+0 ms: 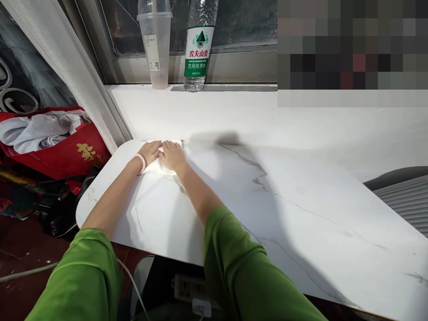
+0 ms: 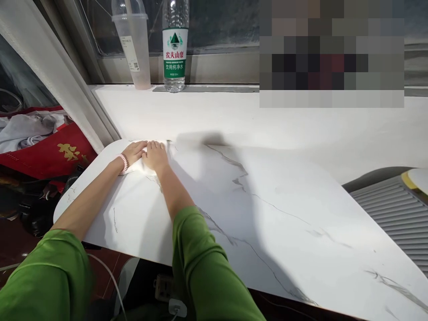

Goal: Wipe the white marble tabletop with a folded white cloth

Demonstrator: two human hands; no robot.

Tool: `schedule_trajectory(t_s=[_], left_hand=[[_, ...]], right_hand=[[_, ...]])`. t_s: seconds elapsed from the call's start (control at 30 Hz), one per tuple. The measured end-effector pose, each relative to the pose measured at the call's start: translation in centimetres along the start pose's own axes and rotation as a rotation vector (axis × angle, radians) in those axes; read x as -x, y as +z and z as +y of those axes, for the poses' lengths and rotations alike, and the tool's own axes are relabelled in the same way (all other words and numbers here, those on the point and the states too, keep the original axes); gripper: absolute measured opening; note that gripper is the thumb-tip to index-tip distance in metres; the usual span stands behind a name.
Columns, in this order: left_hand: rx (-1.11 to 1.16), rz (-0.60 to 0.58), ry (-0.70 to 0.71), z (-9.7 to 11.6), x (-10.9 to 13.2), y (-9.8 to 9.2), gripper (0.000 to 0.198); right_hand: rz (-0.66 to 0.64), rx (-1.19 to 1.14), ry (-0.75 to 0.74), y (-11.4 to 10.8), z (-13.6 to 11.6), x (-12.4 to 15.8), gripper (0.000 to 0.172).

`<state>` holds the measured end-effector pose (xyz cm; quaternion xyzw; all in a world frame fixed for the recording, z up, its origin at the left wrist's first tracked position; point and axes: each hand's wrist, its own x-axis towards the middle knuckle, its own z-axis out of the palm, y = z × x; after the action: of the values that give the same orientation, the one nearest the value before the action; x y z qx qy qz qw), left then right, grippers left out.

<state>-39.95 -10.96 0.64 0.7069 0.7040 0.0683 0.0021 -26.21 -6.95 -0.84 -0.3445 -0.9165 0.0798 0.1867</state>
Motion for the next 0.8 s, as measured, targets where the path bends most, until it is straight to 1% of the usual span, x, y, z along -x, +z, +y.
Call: schedule_trajectory(t_s=[0.03,0.1,0.2,0.27,0.37,0.5,0.6,0.67,0.7,0.73,0.8], left_hand=[[0.002,0.003,0.008,0.9,-0.3,0.3,0.05],[-0.006,0.005,0.019,2.7,-0.1,0.6,0.049],[-0.036,-0.014,0.02,5.3,2.0,0.6,0.051],[-0.05,-0.027,0.035,7.3,4.3,0.6,0.052],[-0.059,-0.017,0.08,10.6,8.3,0.8,0.054],[-0.036,0.025,0.17,15.1,14.2,1.3,0.055],[-0.019,0.068,0.222,17.8,17.5,1.5,0.056],[-0.013,0.065,0.26,19.0,18.3,1.5,0.056],[-0.01,0.05,0.274,19.4,18.2,1.5,0.056],[-0.007,0.027,0.278,19.6,17.7,1.4,0.056],[-0.008,-0.027,0.265,19.6,15.6,1.3,0.056]], right_hand=[[0.01,0.006,-0.003,-0.2,0.9,0.4,0.055],[0.026,0.024,-0.018,-0.6,2.1,1.7,0.054],[0.039,0.056,-0.056,-1.4,2.8,4.6,0.054],[0.052,0.065,-0.097,-2.0,2.7,7.4,0.055],[0.06,0.064,-0.143,-3.2,2.4,12.4,0.056],[0.022,0.051,-0.205,-5.5,1.7,19.7,0.059],[0.0,0.06,-0.228,-6.9,1.3,24.0,0.059],[-0.021,0.081,-0.211,-7.4,1.3,25.5,0.059],[-0.04,0.095,-0.187,-7.6,1.4,25.7,0.06],[-0.068,0.111,-0.155,-7.7,1.6,25.5,0.061],[-0.134,0.139,-0.077,-7.8,2.3,24.2,0.062]])
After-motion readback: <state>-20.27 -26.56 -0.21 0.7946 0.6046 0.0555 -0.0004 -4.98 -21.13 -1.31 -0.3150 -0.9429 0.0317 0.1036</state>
